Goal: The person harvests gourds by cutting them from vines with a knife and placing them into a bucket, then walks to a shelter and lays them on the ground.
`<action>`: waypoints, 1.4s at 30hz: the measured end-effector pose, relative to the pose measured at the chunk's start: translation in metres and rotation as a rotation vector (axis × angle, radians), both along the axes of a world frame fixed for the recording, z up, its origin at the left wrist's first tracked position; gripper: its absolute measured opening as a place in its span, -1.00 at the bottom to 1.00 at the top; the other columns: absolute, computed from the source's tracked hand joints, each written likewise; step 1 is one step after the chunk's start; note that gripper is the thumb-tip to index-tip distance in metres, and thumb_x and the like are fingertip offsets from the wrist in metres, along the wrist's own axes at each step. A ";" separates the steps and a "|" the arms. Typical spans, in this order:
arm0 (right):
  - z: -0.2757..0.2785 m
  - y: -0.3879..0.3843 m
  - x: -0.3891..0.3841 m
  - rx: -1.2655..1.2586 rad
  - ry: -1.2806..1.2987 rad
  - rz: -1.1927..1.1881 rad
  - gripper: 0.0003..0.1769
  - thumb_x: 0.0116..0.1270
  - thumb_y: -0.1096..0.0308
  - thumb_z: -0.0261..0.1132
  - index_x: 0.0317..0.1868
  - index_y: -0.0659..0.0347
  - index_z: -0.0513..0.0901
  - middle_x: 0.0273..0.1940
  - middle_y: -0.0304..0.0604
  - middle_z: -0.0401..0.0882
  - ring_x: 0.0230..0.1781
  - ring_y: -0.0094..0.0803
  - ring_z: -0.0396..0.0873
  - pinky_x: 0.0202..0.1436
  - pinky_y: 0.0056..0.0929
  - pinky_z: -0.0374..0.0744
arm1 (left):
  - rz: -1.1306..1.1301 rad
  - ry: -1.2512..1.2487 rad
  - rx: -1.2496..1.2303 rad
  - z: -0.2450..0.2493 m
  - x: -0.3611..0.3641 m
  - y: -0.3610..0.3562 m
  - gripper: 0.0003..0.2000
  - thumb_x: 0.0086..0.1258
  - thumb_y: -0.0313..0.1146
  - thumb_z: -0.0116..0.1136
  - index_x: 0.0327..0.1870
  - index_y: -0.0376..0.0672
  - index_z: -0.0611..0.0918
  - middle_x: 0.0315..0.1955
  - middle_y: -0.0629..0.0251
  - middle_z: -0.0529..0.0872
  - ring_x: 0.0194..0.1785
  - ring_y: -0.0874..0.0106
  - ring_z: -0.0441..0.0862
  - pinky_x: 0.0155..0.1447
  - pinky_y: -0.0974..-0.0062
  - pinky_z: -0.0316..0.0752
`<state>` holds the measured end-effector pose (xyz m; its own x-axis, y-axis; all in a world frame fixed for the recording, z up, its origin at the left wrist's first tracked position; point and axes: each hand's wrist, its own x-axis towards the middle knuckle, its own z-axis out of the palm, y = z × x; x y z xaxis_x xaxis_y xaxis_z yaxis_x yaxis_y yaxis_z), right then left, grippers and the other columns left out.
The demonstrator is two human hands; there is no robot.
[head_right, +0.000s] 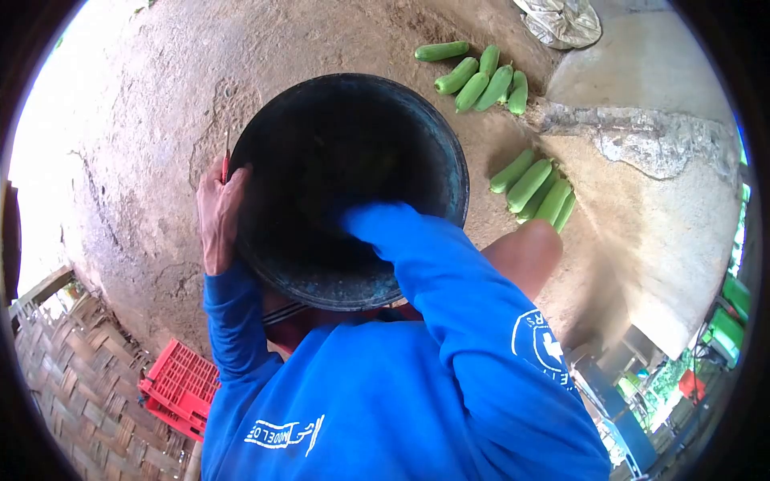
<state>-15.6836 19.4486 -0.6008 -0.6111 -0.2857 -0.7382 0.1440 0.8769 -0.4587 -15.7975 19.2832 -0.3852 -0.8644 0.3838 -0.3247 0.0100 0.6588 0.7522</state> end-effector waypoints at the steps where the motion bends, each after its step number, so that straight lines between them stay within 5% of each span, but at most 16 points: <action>1: 0.000 0.003 0.000 -0.007 -0.005 -0.003 -0.26 0.18 -0.26 0.31 0.04 0.28 0.65 -0.05 0.16 0.67 0.07 -0.04 0.61 0.17 -0.11 0.54 | 0.011 0.001 -0.023 -0.003 -0.001 0.000 -0.65 0.19 -0.12 0.22 -0.33 -0.30 0.57 -0.58 0.15 0.52 -0.45 0.35 0.46 -0.31 0.28 0.36; 18: 0.028 -0.003 -0.005 -0.067 -0.017 -0.046 -0.23 0.11 -0.21 0.39 0.12 0.28 0.61 0.00 0.18 0.66 0.10 -0.08 0.61 0.18 -0.15 0.54 | 0.016 -0.060 0.041 -0.008 -0.003 -0.004 -0.68 0.22 -0.16 0.20 -0.28 -0.31 0.60 -0.59 0.24 0.53 -0.49 0.39 0.44 -0.33 0.34 0.35; 21: 0.084 -0.010 -0.012 -0.143 -0.061 -0.038 -0.22 0.10 -0.20 0.40 0.13 0.28 0.61 0.01 0.18 0.65 0.11 -0.08 0.61 0.18 -0.15 0.54 | 0.001 -0.015 0.091 -0.011 -0.003 -0.004 -0.67 0.22 -0.14 0.20 -0.27 -0.30 0.61 -0.58 0.25 0.54 -0.48 0.40 0.44 -0.33 0.34 0.34; 26: 0.256 0.057 -0.008 -0.352 0.034 -0.078 -0.18 0.03 -0.16 0.49 0.16 0.28 0.57 -0.05 0.15 0.67 0.02 -0.14 0.66 0.09 -0.21 0.58 | -0.005 0.013 0.113 -0.009 -0.001 -0.001 -0.68 0.24 -0.13 0.17 -0.26 -0.27 0.62 -0.57 0.28 0.52 -0.47 0.42 0.43 -0.34 0.35 0.33; 30: 0.314 0.171 0.056 -0.788 0.147 -0.696 -0.32 0.09 0.10 0.50 0.17 0.27 0.56 -0.05 -0.12 0.69 -0.03 -0.26 0.68 0.03 -0.30 0.64 | -0.031 -0.032 0.054 -0.013 -0.005 -0.006 -0.70 0.26 -0.16 0.14 -0.23 -0.26 0.62 -0.53 0.35 0.52 -0.43 0.45 0.41 -0.30 0.39 0.34; 32: 0.292 0.231 0.091 -1.166 0.273 -0.976 -0.37 0.22 0.15 0.40 0.22 0.31 0.49 0.01 -0.12 0.64 -0.03 -0.34 0.64 0.08 -0.31 0.64 | -0.023 -0.014 0.195 -0.014 -0.001 -0.004 -0.72 0.27 -0.19 0.12 -0.24 -0.26 0.60 -0.53 0.40 0.50 -0.43 0.51 0.38 -0.32 0.43 0.29; 35: 0.213 0.284 0.104 -0.911 0.495 -1.617 -0.30 0.17 -0.10 0.36 0.14 0.30 0.55 0.05 -0.10 0.61 -0.05 -0.29 0.63 0.01 -0.28 0.65 | -0.021 -0.036 0.181 -0.007 0.000 -0.001 -0.74 0.28 -0.20 0.11 -0.29 -0.26 0.58 -0.54 0.46 0.45 -0.44 0.57 0.32 -0.36 0.47 0.22; 38: 0.107 0.332 0.100 -0.579 0.440 -1.863 -0.19 0.04 -0.33 0.40 0.11 0.14 0.59 -0.03 -0.11 0.62 -0.06 -0.34 0.61 -0.06 -0.27 0.61 | -0.028 -0.059 0.166 -0.012 -0.002 -0.002 -0.75 0.29 -0.20 0.12 -0.32 -0.25 0.56 -0.55 0.49 0.42 -0.45 0.59 0.29 -0.37 0.49 0.20; 42: 0.033 0.355 0.078 -0.394 0.266 -1.826 -0.22 -0.05 -0.40 0.43 0.01 0.02 0.63 -0.19 -0.26 0.67 -0.24 -0.42 0.61 -0.17 -0.34 0.56 | 0.024 -0.046 0.053 -0.012 -0.003 -0.007 -0.76 0.28 -0.20 0.14 -0.39 -0.22 0.54 -0.58 0.53 0.38 -0.47 0.62 0.26 -0.39 0.50 0.17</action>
